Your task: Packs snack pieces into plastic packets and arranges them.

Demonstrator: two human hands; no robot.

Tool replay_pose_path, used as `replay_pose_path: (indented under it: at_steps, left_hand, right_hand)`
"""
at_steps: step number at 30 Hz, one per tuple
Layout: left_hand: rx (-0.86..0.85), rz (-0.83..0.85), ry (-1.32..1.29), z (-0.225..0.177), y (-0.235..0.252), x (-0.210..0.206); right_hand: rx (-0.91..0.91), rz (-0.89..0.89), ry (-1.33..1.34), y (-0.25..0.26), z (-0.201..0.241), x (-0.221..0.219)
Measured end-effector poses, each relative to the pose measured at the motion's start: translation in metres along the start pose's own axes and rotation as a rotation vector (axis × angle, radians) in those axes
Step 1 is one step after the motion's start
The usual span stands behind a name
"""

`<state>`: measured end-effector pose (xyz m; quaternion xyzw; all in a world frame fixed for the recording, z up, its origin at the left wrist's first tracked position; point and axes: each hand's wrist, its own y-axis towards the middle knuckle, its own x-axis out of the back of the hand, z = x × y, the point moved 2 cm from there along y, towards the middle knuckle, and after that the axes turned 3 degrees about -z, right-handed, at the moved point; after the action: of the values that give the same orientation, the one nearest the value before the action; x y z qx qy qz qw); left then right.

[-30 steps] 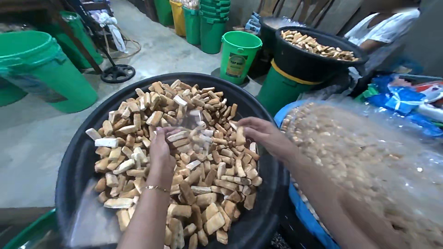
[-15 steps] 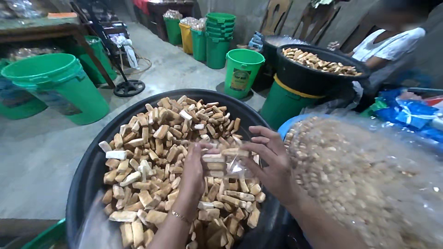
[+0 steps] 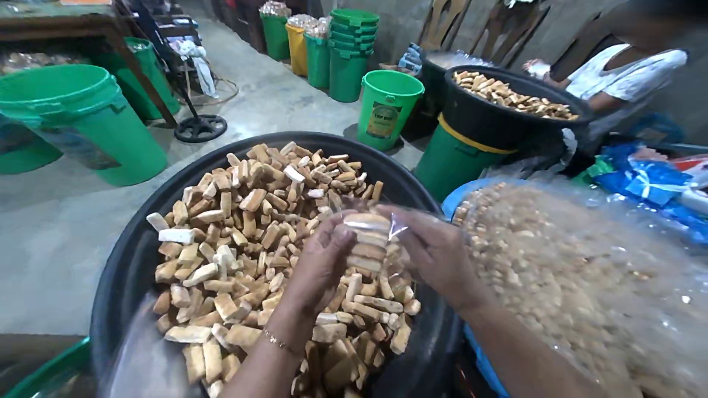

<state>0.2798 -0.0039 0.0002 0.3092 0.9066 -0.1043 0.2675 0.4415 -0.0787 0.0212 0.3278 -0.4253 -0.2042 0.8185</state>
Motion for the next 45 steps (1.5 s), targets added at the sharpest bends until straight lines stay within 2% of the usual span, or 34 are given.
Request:
replay_pose_path:
  at_steps: [3, 6, 7, 8, 9, 11, 13, 15, 17, 20, 22, 25, 26, 28, 32, 35, 39, 42, 45]
  left_hand:
    - [-0.006, -0.238, -0.081, -0.001, -0.002, 0.002]
    - [-0.107, -0.379, -0.063, -0.013, 0.002, 0.022]
    - [-0.148, -0.446, -0.076, -0.018, 0.006, 0.03]
    - [-0.185, -0.487, -0.084, -0.023, 0.009, 0.039]
    - [-0.203, -0.512, -0.085, -0.026, 0.01, 0.046]
    - [-0.202, -0.558, -0.088, -0.028, 0.013, 0.051]
    - [-0.193, -0.528, -0.09, -0.026, 0.014, 0.05]
    - [-0.184, -0.506, -0.103, -0.023, 0.014, 0.047]
    - [-0.154, -0.528, -0.123, -0.024, 0.015, 0.044]
    - [-0.14, -0.554, -0.148, -0.026, 0.016, 0.042]
    - [-0.151, -0.557, -0.171, -0.026, 0.017, 0.045]
    - [-0.196, -0.522, -0.222, -0.027, 0.017, 0.045]
    - [-0.209, -0.495, -0.237, -0.026, 0.016, 0.042]
    - [-0.22, -0.404, -0.25, -0.021, 0.012, 0.03]
    - [-0.161, -0.178, -0.219, -0.004, -0.002, 0.003]
    - [-0.111, -0.069, -0.186, 0.002, -0.016, -0.014]
    - [-0.156, -0.013, -0.124, 0.002, -0.021, -0.021]
    - [-0.185, -0.07, -0.09, 0.003, -0.018, -0.024]
    - [-0.192, -0.094, -0.016, 0.004, -0.02, -0.031]
  right_hand:
    - [-0.057, 0.195, 0.083, 0.002, 0.008, -0.008]
    - [-0.374, 0.238, 0.4, 0.01, -0.007, -0.021]
    - [-0.468, 0.286, 0.405, 0.013, -0.017, -0.031]
    - [-0.542, 0.413, 0.325, 0.015, -0.028, -0.044]
    - [-0.6, 0.623, 0.192, 0.017, -0.037, -0.059]
    - [-0.627, 0.995, -0.093, 0.009, -0.045, -0.094]
    - [-0.583, 1.185, -0.272, -0.004, -0.041, -0.113]
    - [-0.502, 1.228, -0.338, -0.011, -0.029, -0.115]
    - [-0.49, 1.19, -0.29, -0.012, -0.026, -0.111]
    - [-0.62, 1.019, -0.068, -0.005, -0.035, -0.099]
    - [-0.64, 0.674, 0.107, 0.004, -0.032, -0.072]
    - [-0.487, -0.044, 0.444, 0.008, -0.024, -0.027]
    - [-0.419, -0.199, 0.546, 0.008, -0.017, -0.016]
    - [-0.28, -0.364, 0.606, 0.008, -0.003, -0.006]
    - [0.048, -0.462, 0.356, 0.014, -0.006, -0.017]
    - [0.177, -0.411, 0.324, 0.017, -0.008, -0.02]
    - [0.189, -0.277, 0.247, 0.007, -0.006, 0.01]
    - [0.182, -0.238, 0.097, -0.007, 0.001, 0.024]
    - [0.134, -0.052, -0.05, -0.011, 0.011, 0.02]
